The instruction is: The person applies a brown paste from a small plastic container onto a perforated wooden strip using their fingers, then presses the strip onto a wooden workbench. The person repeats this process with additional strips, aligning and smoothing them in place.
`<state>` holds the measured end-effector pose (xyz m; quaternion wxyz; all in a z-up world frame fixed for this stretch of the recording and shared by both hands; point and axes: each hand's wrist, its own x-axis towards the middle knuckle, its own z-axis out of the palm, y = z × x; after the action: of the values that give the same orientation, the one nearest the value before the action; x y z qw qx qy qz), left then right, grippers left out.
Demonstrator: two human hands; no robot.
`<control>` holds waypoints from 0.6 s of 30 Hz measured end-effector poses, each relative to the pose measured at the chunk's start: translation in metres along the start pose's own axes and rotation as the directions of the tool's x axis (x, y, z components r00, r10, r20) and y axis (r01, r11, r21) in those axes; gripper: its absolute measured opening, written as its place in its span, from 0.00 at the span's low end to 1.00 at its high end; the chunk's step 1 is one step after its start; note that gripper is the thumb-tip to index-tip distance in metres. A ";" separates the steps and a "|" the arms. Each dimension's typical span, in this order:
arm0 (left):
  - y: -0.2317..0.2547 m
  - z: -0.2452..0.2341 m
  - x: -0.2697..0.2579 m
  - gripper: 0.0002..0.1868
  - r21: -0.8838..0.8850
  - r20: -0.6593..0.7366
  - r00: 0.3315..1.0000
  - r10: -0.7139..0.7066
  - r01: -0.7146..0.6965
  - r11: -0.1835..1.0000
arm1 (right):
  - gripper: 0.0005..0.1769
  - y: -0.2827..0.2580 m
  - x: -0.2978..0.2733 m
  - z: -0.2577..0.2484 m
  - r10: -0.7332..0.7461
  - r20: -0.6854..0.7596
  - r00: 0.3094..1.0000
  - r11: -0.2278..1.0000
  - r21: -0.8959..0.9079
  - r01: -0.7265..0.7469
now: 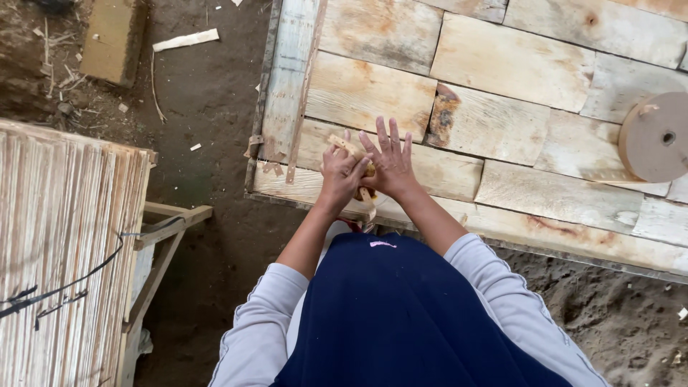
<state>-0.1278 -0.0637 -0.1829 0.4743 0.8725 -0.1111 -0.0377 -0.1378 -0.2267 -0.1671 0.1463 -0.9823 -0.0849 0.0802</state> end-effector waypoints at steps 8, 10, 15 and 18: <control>0.134 -0.073 0.052 0.12 -0.443 0.128 0.992 0.004 0.053 0.895 | 0.65 0.003 0.000 -0.002 0.048 0.055 0.997 0.999 0.023 -0.049; 0.150 -0.085 0.062 0.12 -0.477 0.180 0.984 -0.012 0.098 0.874 | 0.66 0.002 -0.006 -0.006 0.046 0.065 0.997 0.998 0.027 -0.048; 0.155 -0.093 0.100 0.14 -0.689 0.150 0.989 -0.012 0.113 0.716 | 0.51 0.014 -0.021 -0.028 0.097 0.071 0.993 0.603 0.789 -0.115; 0.160 -0.078 0.116 0.14 -0.774 0.201 0.979 -0.033 0.180 0.608 | 0.30 0.002 -0.030 -0.106 0.110 0.141 0.984 0.099 0.983 -0.152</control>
<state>-0.0274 -0.1102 -0.0020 0.7948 0.5742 -0.0704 -0.1836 -0.1474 -0.2630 -0.0640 0.7537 -0.6369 0.0749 0.1441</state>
